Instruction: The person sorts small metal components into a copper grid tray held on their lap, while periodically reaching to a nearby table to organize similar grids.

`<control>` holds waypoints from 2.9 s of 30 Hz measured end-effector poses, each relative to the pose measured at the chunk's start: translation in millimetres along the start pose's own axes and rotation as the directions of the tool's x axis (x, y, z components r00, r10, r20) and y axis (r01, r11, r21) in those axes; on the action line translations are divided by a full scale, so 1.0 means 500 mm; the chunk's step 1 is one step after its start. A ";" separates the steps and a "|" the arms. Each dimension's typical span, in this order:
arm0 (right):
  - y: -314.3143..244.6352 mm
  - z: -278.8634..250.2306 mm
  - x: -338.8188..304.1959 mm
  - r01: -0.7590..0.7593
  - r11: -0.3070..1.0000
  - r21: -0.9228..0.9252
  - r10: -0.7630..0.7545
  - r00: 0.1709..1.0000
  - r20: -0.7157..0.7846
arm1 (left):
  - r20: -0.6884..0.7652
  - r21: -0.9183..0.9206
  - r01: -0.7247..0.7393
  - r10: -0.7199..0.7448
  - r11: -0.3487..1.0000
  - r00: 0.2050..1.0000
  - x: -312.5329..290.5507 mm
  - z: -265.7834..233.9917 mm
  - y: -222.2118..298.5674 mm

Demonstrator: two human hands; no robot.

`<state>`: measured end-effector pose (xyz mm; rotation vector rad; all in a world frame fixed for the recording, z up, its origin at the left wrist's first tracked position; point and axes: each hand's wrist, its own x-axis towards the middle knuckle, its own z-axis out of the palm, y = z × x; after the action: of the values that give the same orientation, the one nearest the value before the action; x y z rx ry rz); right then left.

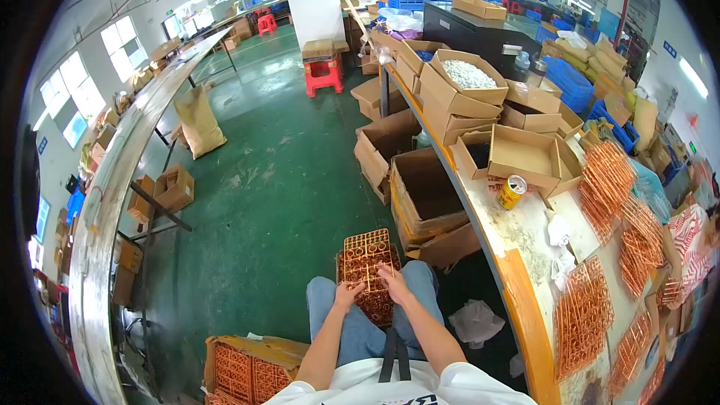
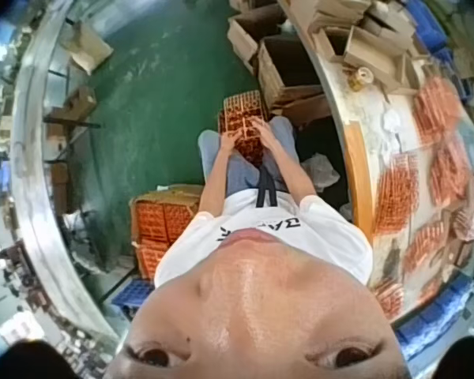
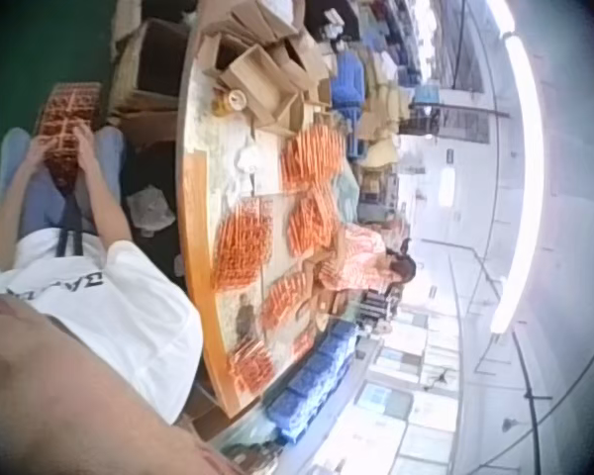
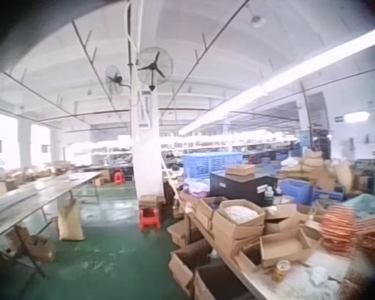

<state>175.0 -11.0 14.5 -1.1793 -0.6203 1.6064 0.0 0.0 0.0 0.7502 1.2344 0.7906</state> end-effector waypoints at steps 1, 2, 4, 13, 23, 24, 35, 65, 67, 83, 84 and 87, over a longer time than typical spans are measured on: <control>-0.005 0.002 -0.004 -0.047 0.989 0.138 0.045 0.999 0.019 | -0.004 0.029 -0.024 0.024 0.999 1.000 -0.004 0.001 0.002; -0.012 0.003 -0.005 -0.096 0.957 0.273 0.087 0.995 0.044 | -0.007 0.058 -0.048 0.049 0.997 0.999 -0.006 0.002 0.005; -0.030 -0.005 -0.004 -0.183 0.915 0.360 0.151 0.982 0.116 | -0.041 0.088 -0.020 0.024 0.996 0.999 -0.002 0.002 0.001; -0.054 -0.016 -0.011 -0.288 0.939 0.188 0.268 0.956 0.122 | 0.104 0.225 -0.138 0.117 0.965 0.988 -0.006 -0.019 -0.011; -0.034 -0.036 0.003 -0.209 0.963 0.170 0.201 0.977 0.067 | 0.377 -0.223 0.282 -0.185 0.933 0.908 -0.031 -0.053 0.041; -0.038 -0.038 0.004 -0.217 0.960 0.176 0.207 0.976 0.072 | 0.317 -0.163 0.234 -0.173 0.958 0.932 -0.031 -0.043 0.038; -0.049 -0.025 -0.009 -0.240 0.950 0.200 0.215 0.967 0.138 | 0.052 0.283 -0.151 0.142 0.947 0.988 -0.015 -0.029 -0.014; -0.040 -0.025 0.000 -0.200 0.937 0.287 0.205 0.979 0.012 | 0.327 -0.301 0.285 -0.183 0.910 0.927 -0.002 -0.081 0.018; -0.040 -0.026 0.002 -0.199 0.925 0.324 0.205 0.979 0.015 | 0.462 -0.370 0.380 -0.187 0.848 0.867 -0.006 -0.090 0.028; -0.014 -0.032 0.012 -0.233 0.899 0.371 0.219 0.973 0.080 | 0.040 0.199 -0.110 0.104 0.974 0.994 0.034 -0.051 -0.075; -0.016 -0.034 0.012 -0.235 0.903 0.360 0.227 0.972 0.065 | -0.047 0.320 -0.079 0.099 0.944 0.994 0.033 -0.042 -0.071; -0.022 -0.040 0.011 -0.222 0.913 0.342 0.220 0.974 0.044 | -0.132 0.720 -0.090 0.264 0.688 0.955 0.025 -0.023 -0.063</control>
<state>197.7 -4.7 13.9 -1.0074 -0.1952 1.8212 -5.8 -5.3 -34.8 1.4668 1.7256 0.5434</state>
